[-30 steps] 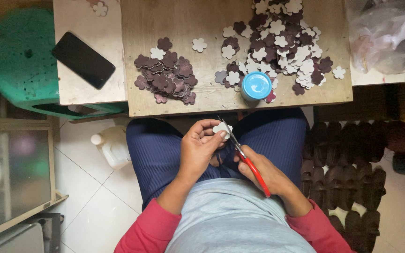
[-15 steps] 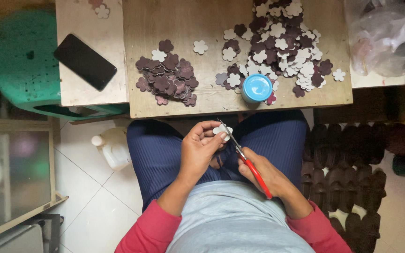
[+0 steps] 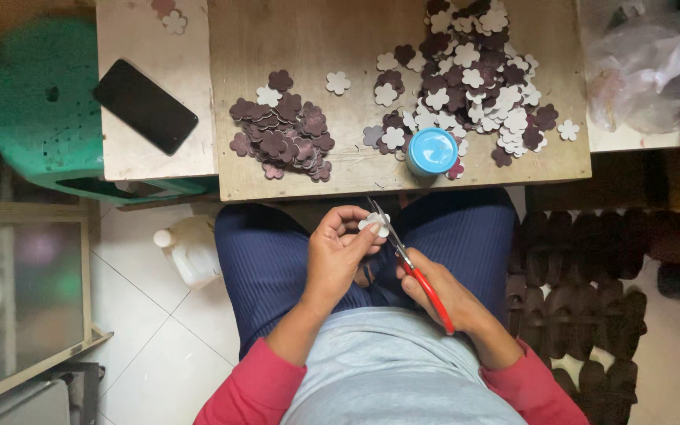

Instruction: The person sits at a table and uses red-handled scissors to trim the edges of small white flower-shaped craft pieces. The person repeatedly picks up pieces, trims them, and places them back on the table among other similar pieces.

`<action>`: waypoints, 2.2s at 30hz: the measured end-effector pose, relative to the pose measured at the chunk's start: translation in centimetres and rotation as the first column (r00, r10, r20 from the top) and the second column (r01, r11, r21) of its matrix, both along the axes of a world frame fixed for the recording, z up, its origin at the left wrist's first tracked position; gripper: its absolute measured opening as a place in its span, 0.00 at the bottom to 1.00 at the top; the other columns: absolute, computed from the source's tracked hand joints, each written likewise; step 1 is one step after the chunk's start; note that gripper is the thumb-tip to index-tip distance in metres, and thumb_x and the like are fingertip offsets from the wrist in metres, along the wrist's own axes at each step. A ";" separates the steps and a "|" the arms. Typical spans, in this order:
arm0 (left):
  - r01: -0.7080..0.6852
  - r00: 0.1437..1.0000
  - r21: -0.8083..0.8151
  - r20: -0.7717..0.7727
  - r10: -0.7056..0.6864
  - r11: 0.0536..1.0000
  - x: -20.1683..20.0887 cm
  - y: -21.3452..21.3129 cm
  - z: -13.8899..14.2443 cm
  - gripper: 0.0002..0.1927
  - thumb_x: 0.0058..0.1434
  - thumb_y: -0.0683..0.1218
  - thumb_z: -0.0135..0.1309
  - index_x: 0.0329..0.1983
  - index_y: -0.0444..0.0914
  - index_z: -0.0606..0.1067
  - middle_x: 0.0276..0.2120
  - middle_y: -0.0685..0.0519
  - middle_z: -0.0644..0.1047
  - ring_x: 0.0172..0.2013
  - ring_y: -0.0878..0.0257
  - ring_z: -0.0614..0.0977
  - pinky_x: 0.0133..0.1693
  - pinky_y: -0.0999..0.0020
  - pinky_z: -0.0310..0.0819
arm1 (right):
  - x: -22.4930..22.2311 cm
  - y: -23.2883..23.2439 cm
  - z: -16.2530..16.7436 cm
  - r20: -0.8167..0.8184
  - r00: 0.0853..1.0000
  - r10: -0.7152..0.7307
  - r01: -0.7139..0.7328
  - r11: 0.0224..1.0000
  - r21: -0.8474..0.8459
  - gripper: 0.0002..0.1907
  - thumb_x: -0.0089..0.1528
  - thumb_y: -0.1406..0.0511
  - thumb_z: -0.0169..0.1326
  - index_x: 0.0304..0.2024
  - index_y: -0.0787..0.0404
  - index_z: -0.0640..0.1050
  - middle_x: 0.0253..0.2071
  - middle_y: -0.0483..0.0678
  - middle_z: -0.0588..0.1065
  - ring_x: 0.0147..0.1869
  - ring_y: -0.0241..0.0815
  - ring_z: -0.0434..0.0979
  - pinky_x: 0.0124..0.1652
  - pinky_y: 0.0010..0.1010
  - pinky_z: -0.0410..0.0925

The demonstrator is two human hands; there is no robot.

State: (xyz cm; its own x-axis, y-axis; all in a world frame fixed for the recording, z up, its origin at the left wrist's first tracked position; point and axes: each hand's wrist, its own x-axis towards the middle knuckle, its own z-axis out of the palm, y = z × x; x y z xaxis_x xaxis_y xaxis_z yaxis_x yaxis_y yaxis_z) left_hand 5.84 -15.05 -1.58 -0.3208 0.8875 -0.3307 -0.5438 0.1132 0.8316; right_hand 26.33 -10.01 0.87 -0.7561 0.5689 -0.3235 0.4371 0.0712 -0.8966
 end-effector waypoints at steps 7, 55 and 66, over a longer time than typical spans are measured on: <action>0.000 1.000 0.090 0.013 -0.001 0.996 0.9 0.2 -0.3 0.13 0.63 0.38 0.60 0.49 0.33 0.73 0.39 0.50 0.81 0.38 0.70 0.82 0.41 0.76 0.77 | -0.4 -0.4 -0.9 -0.186 0.977 -0.105 0.054 0.964 -0.258 0.25 0.67 0.46 0.44 0.50 0.61 0.69 0.29 0.40 0.63 0.30 0.31 0.61 0.31 0.26 0.65; -0.031 0.998 0.051 0.064 0.028 0.998 0.2 -0.2 1.0 0.13 0.64 0.38 0.59 0.51 0.30 0.76 0.42 0.47 0.82 0.39 0.68 0.84 0.43 0.74 0.81 | -1.3 -0.4 0.5 0.017 0.998 -0.061 0.062 0.996 -0.060 0.16 0.65 0.56 0.50 0.46 0.61 0.70 0.28 0.45 0.68 0.30 0.37 0.68 0.32 0.31 0.67; -0.036 0.997 0.055 0.075 0.032 0.998 0.4 -0.3 0.1 0.12 0.64 0.38 0.60 0.49 0.29 0.76 0.41 0.48 0.82 0.39 0.67 0.84 0.43 0.74 0.81 | -0.7 -0.5 -0.4 -0.084 0.996 -0.032 0.040 0.994 0.101 0.25 0.68 0.47 0.48 0.43 0.63 0.69 0.33 0.47 0.70 0.36 0.40 0.72 0.37 0.33 0.69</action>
State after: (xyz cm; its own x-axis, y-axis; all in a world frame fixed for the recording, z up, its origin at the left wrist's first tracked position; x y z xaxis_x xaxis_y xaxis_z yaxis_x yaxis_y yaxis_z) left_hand 6.22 -15.33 -1.45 -0.3272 0.8945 -0.3047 -0.6070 0.0482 0.7933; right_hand 25.58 -10.52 0.50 -0.7561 0.6234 -0.1993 0.3661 0.1505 -0.9183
